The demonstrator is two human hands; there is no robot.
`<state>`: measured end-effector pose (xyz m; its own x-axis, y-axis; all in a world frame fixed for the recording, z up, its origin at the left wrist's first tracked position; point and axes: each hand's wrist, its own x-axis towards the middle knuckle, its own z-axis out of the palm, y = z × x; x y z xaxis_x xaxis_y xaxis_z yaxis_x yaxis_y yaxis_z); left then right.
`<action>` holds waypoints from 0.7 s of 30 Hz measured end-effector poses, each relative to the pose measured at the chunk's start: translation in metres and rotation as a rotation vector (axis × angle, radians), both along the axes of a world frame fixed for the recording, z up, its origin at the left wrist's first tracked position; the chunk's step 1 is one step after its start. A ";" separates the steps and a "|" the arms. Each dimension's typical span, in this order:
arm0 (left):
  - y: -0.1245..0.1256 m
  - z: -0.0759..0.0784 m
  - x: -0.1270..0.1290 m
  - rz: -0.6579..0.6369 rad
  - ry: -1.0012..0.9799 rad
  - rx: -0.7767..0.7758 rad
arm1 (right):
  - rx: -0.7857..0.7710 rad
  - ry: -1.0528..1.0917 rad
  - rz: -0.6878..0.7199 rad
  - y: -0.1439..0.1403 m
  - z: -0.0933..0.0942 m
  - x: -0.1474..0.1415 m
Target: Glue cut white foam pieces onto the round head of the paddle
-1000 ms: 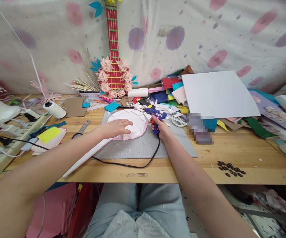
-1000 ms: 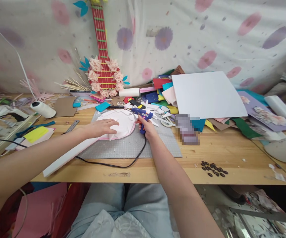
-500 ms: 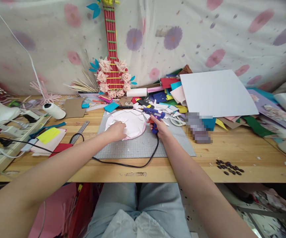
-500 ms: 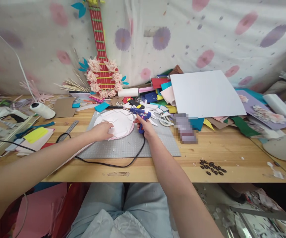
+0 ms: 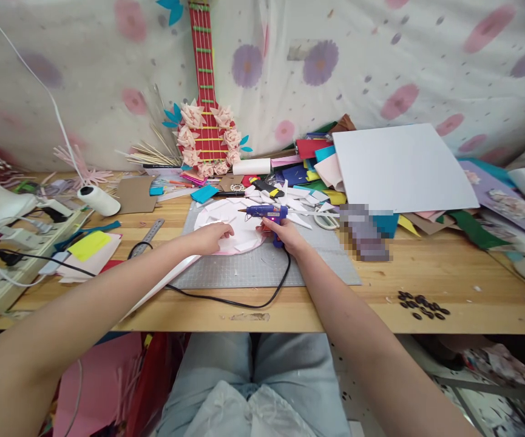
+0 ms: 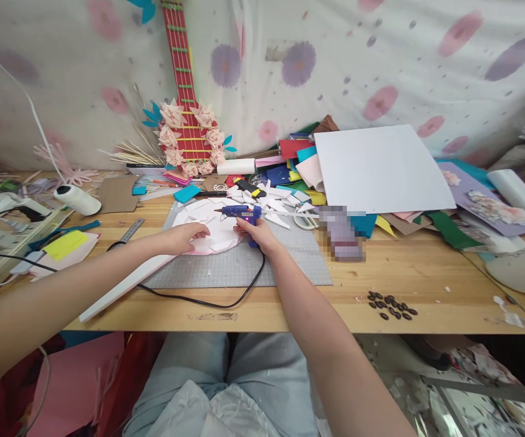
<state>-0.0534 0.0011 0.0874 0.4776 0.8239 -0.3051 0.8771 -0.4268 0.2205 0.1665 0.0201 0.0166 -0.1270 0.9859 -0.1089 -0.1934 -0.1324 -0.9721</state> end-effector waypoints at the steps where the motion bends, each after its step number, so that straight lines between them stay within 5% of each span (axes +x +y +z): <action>1: -0.002 0.001 -0.001 -0.008 0.003 0.004 | 0.002 -0.007 -0.001 0.000 0.000 0.000; 21: -0.010 -0.012 -0.002 -0.061 -0.085 0.056 | 0.026 0.006 0.002 -0.001 0.000 -0.001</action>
